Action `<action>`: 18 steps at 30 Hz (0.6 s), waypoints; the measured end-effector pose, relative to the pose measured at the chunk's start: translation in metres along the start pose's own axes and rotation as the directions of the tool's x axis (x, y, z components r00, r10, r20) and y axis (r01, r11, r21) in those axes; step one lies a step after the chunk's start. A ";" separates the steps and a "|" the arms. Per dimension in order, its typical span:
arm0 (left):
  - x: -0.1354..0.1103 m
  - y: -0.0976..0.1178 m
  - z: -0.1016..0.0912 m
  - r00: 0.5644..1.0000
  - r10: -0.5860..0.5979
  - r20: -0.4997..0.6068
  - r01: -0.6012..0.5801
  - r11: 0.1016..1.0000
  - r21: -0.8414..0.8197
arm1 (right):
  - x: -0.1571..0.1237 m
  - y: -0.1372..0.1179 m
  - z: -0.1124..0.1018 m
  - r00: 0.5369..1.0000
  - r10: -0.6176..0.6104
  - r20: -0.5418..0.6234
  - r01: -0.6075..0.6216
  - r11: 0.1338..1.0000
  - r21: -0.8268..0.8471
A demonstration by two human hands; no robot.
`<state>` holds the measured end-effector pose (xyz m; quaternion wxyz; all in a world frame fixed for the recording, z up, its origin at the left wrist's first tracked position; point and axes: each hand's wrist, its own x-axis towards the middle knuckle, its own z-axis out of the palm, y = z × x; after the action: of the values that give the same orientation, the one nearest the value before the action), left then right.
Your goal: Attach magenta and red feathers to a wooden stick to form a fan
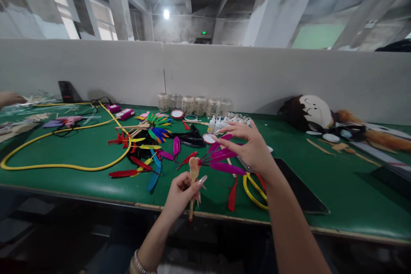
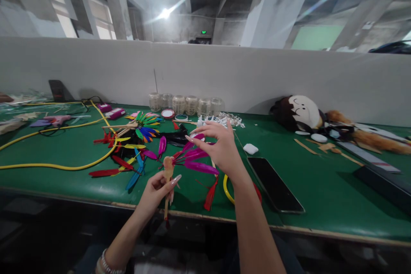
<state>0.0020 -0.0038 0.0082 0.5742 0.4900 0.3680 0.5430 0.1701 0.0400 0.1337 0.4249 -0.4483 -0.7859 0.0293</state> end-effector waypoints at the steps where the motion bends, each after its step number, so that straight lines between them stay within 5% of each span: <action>1: 0.000 0.000 0.000 1.000 0.001 -0.001 -0.001 1.000 0.000 | 0.000 0.000 0.000 1.000 -0.008 -0.002 0.008 1.000 -0.002; 18: -0.001 0.002 0.001 1.000 -0.008 -0.019 0.008 1.000 0.014 | 0.000 -0.007 0.003 0.969 -0.233 0.088 0.241 0.966 -0.097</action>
<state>0.0026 -0.0046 0.0101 0.5692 0.4875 0.3793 0.5426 0.1634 0.0369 0.1353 0.3707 -0.3719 -0.8497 -0.0470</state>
